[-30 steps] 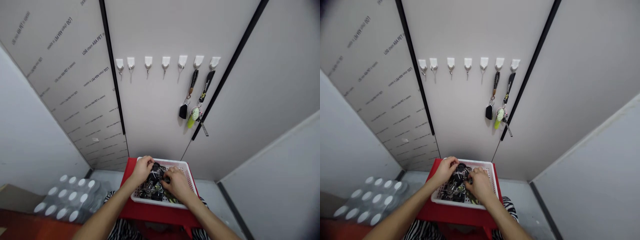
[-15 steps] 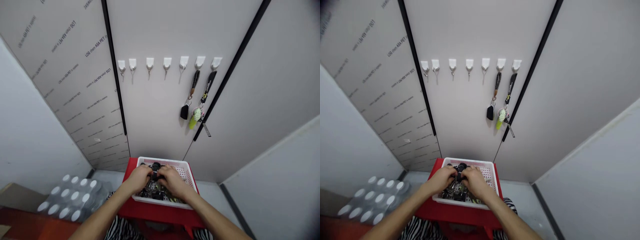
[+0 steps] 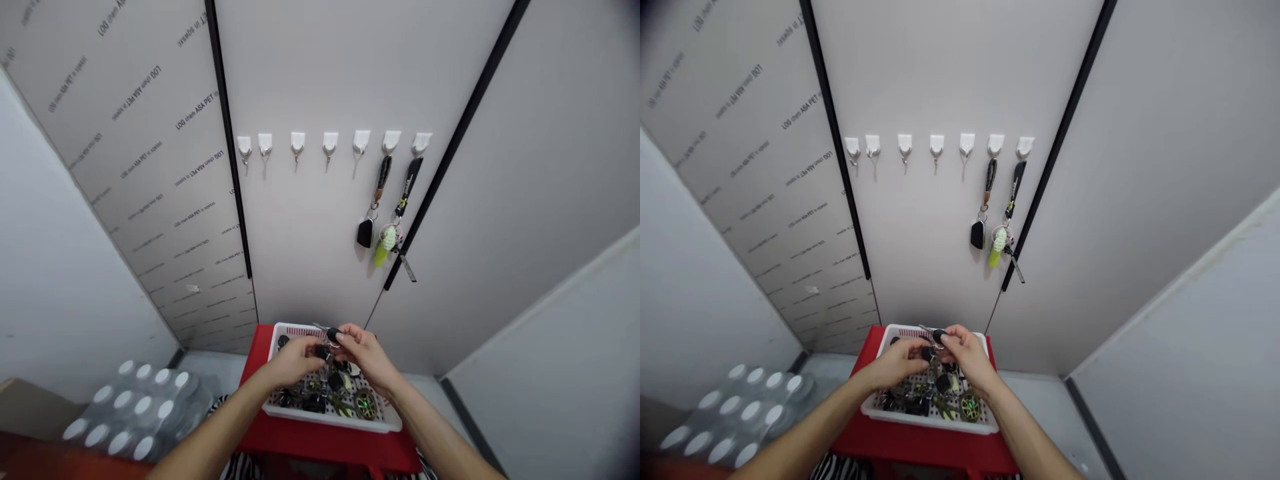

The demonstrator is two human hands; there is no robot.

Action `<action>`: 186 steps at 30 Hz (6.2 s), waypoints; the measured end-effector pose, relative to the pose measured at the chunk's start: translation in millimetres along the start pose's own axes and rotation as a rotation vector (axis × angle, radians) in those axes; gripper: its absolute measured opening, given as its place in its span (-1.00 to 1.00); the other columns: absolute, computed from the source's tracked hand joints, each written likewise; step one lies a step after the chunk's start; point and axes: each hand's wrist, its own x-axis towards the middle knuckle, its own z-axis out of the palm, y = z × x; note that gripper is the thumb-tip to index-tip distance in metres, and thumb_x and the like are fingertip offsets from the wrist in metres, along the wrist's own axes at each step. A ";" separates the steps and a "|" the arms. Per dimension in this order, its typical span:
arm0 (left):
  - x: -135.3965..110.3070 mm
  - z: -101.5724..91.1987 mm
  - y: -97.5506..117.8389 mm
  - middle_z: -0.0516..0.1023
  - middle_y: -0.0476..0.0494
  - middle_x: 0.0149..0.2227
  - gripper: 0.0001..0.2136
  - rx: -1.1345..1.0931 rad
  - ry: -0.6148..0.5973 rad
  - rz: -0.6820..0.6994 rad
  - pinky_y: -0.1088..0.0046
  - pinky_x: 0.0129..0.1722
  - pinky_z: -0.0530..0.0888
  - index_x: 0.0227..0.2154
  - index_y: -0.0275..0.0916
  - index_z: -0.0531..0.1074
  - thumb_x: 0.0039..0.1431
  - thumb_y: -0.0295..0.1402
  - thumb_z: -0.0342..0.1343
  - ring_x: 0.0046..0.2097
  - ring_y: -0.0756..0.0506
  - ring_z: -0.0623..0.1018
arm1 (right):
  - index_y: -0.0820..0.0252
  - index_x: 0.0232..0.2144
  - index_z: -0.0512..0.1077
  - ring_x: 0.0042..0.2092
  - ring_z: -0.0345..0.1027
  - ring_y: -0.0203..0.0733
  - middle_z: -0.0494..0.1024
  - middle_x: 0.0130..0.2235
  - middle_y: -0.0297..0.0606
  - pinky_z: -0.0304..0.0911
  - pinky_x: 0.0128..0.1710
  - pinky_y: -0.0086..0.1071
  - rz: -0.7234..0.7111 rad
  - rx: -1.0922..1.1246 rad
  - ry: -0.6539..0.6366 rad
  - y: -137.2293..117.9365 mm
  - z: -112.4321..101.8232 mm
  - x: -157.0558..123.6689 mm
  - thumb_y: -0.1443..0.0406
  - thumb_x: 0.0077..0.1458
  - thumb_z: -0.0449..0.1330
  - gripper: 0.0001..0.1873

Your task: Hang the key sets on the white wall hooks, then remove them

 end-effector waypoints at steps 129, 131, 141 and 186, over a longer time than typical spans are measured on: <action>-8.0 -22.3 -10.6 0.37 -0.12 -0.46 -0.75 0.792 0.148 -0.086 0.54 -0.38 0.24 -0.53 -0.30 0.33 -0.27 -0.62 -0.19 -0.37 -0.02 0.34 | 0.20 -0.50 0.35 -0.48 0.18 -0.33 0.39 -0.53 -0.31 -0.01 -0.49 -0.52 -0.256 -1.244 -0.204 26.4 10.2 10.4 0.40 -0.22 -0.05 -0.80; -7.3 -27.8 -7.7 0.35 -0.06 -0.54 -0.78 0.693 0.148 -0.076 0.57 -0.44 0.23 -0.57 -0.31 0.31 -0.28 -0.62 -0.19 -0.45 0.02 0.32 | 0.21 -0.47 0.35 -0.44 0.20 -0.30 0.40 -0.48 -0.27 0.03 -0.44 -0.50 -0.284 -1.198 -0.176 26.0 14.1 11.8 0.39 -0.22 -0.04 -0.79; -0.5 -47.5 33.1 0.27 0.06 -0.60 -0.84 0.070 0.081 0.029 0.62 -0.54 0.21 -0.51 -0.33 0.26 -0.27 -0.55 -0.08 -0.53 0.10 0.27 | 0.21 -0.34 0.31 -0.21 0.15 -0.28 0.35 -0.28 -0.24 0.02 -0.19 -0.41 -0.529 -0.721 -0.150 -4.6 28.5 16.2 0.40 -0.18 -0.03 -0.74; 118.0 -116.5 193.5 0.42 -0.14 -0.59 -0.77 0.323 0.835 0.164 0.56 -0.56 0.22 -0.63 -0.33 0.37 -0.12 -0.34 -0.13 -0.57 0.03 0.36 | 0.33 -0.58 0.38 -0.67 0.24 -0.30 0.37 -0.73 -0.26 0.13 -0.66 -0.46 -0.600 -0.541 0.601 -251.4 36.2 130.9 0.38 -0.26 0.03 -0.86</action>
